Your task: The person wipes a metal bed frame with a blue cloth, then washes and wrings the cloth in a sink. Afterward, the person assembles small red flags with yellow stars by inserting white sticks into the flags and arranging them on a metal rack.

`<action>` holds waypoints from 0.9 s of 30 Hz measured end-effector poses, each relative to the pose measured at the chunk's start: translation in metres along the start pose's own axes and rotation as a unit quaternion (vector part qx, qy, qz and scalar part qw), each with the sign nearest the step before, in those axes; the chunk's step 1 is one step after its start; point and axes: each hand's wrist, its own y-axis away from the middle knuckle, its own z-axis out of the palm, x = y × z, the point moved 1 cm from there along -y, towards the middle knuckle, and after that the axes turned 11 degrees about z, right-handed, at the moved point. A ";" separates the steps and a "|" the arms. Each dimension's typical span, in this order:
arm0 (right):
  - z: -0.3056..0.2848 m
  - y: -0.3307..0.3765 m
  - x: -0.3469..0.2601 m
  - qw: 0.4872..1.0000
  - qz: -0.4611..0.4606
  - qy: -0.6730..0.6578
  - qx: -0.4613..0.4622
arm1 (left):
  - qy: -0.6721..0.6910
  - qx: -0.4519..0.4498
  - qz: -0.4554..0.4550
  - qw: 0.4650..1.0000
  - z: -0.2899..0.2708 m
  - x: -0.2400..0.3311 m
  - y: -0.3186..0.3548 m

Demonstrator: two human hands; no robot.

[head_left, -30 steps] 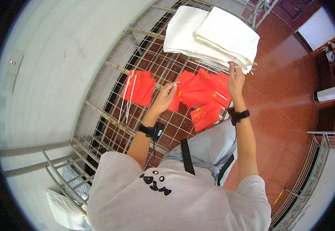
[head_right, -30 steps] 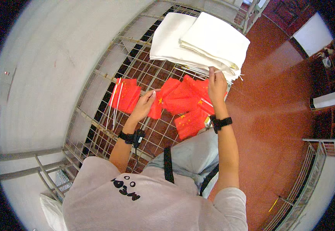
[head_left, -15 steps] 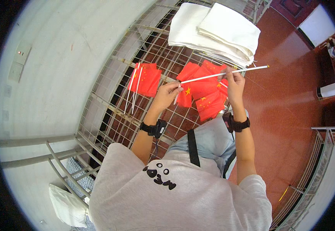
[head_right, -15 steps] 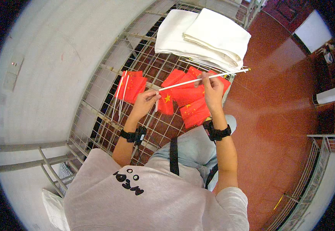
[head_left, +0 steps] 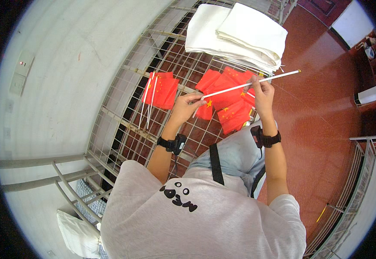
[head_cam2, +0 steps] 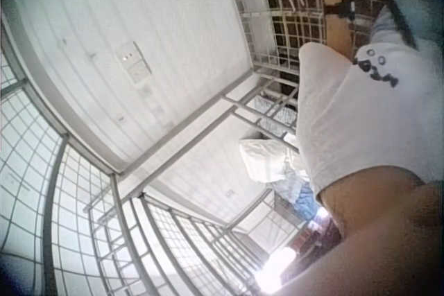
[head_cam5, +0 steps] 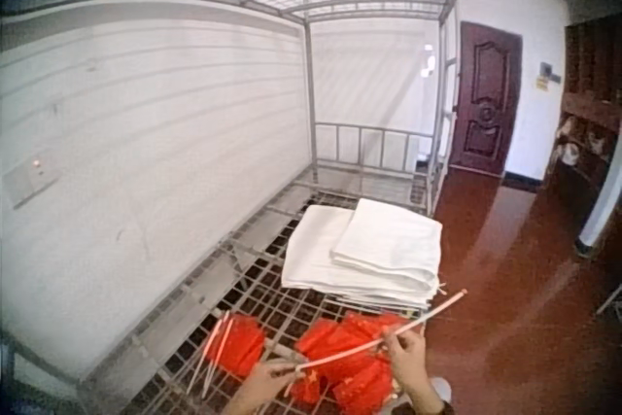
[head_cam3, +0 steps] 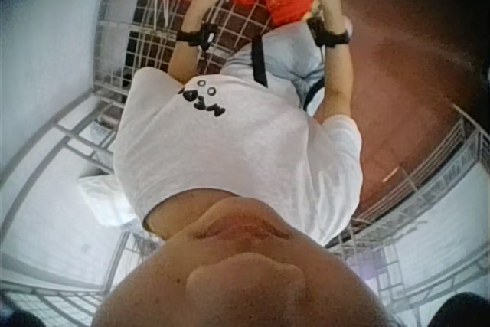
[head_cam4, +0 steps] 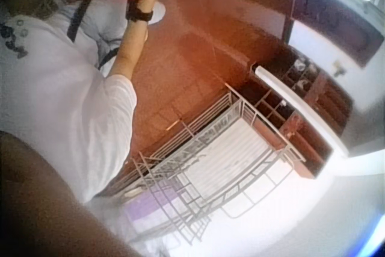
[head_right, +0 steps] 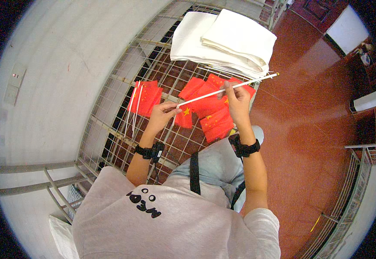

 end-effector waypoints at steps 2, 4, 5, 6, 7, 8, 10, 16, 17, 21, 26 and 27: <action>-0.002 0.000 0.000 1.000 0.000 0.012 -0.005 | -0.021 -0.005 0.021 1.000 0.001 -0.006 0.000; -0.004 0.001 -0.001 0.999 -0.008 0.045 -0.010 | -0.033 -0.014 0.020 0.999 0.003 -0.006 0.000; -0.006 0.001 0.000 0.998 -0.011 0.061 -0.013 | -0.039 -0.020 0.019 0.999 0.004 -0.006 0.000; -0.007 0.002 -0.003 0.995 -0.017 0.097 -0.016 | -0.051 -0.028 0.033 0.998 0.005 -0.006 0.000; -0.008 0.002 -0.008 0.990 -0.023 0.134 -0.020 | -0.064 -0.037 0.047 0.996 0.006 -0.007 0.001; -0.009 0.002 -0.010 0.985 -0.030 0.171 -0.024 | -0.076 -0.045 0.061 0.994 0.007 -0.008 0.001; -0.009 0.000 -0.011 0.985 -0.046 0.159 -0.051 | -0.088 -0.049 0.056 0.993 0.010 -0.013 0.001; -0.012 -0.003 -0.009 0.991 0.000 0.080 -0.109 | -0.094 -0.058 0.055 0.992 0.014 -0.011 0.001; -0.013 -0.003 -0.010 0.991 0.013 0.073 -0.114 | -0.097 -0.057 0.061 0.992 0.015 -0.011 0.001; -0.017 -0.005 -0.006 0.992 0.017 0.064 -0.110 | -0.088 -0.037 0.050 0.994 0.016 -0.012 0.001; -0.018 -0.002 0.000 0.996 0.011 0.033 -0.086 | -0.049 -0.026 0.020 0.998 0.016 -0.019 -0.001; -0.018 -0.002 0.001 0.996 0.012 0.033 -0.081 | -0.046 -0.027 0.022 0.998 0.016 -0.019 -0.001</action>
